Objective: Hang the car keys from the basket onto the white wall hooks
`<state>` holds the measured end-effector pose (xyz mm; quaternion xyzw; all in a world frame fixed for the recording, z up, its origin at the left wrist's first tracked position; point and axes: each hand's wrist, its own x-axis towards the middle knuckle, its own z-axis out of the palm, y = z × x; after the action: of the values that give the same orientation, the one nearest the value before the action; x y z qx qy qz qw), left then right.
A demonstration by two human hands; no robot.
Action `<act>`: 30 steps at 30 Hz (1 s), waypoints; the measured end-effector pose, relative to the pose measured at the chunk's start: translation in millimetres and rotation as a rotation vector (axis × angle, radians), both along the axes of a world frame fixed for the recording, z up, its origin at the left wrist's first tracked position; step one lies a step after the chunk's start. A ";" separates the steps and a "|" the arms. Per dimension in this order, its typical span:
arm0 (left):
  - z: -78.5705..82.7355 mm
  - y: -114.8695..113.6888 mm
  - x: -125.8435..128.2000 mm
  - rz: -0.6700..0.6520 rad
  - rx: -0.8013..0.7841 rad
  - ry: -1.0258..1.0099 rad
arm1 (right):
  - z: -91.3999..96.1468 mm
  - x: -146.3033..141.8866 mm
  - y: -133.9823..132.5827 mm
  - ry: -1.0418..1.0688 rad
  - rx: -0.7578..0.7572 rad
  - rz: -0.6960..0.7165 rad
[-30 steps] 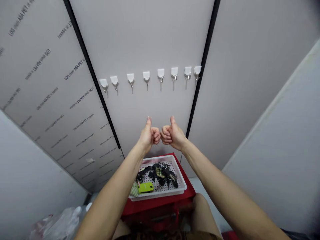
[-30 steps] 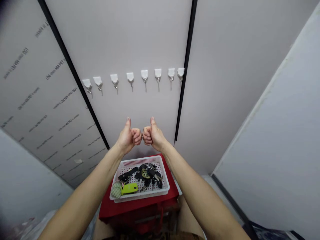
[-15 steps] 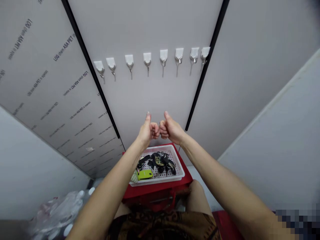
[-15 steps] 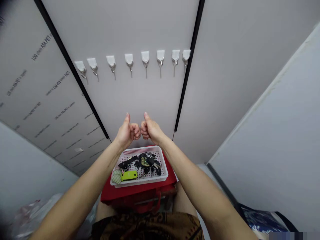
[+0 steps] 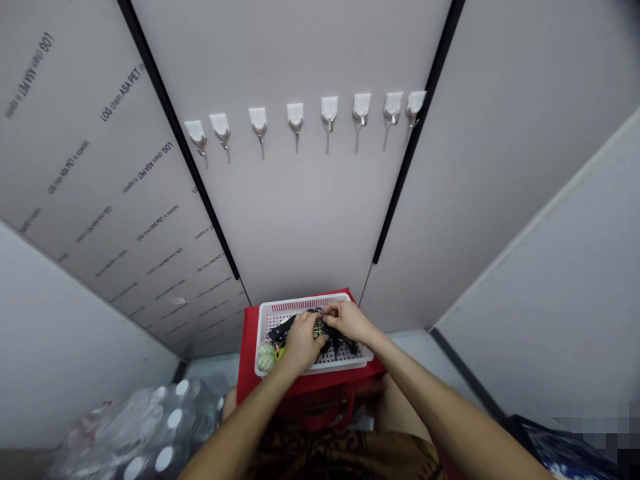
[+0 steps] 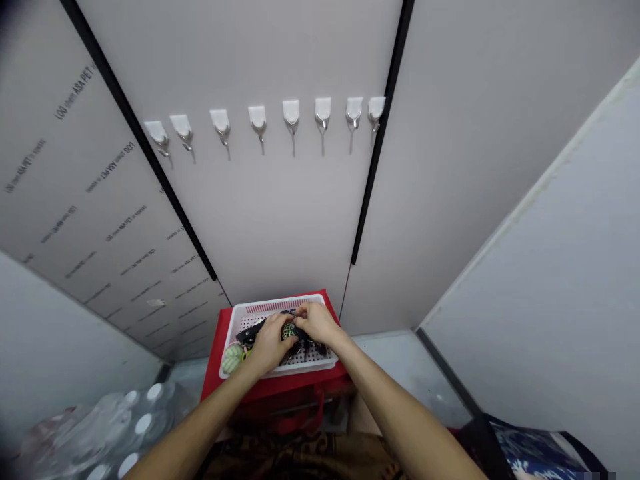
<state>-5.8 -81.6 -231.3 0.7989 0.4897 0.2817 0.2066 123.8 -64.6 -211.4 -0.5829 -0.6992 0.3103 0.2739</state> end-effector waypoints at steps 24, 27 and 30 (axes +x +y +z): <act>14.7 0.9 13.2 -0.044 -0.283 -0.389 | 21.6 -4.0 -2.9 1.096 -0.131 -0.338; 25.5 8.2 8.9 -0.006 -0.243 -0.395 | 26.9 -2.0 -3.4 1.024 -0.101 -0.338; 48.0 19.9 2.8 0.031 -0.205 -0.387 | 34.8 5.0 -5.4 0.840 -0.057 -0.257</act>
<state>-3.0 -61.8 -183.3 0.6970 0.4793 0.3819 0.3723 128.7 -70.0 -176.6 -0.4958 -0.4404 0.5029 0.5545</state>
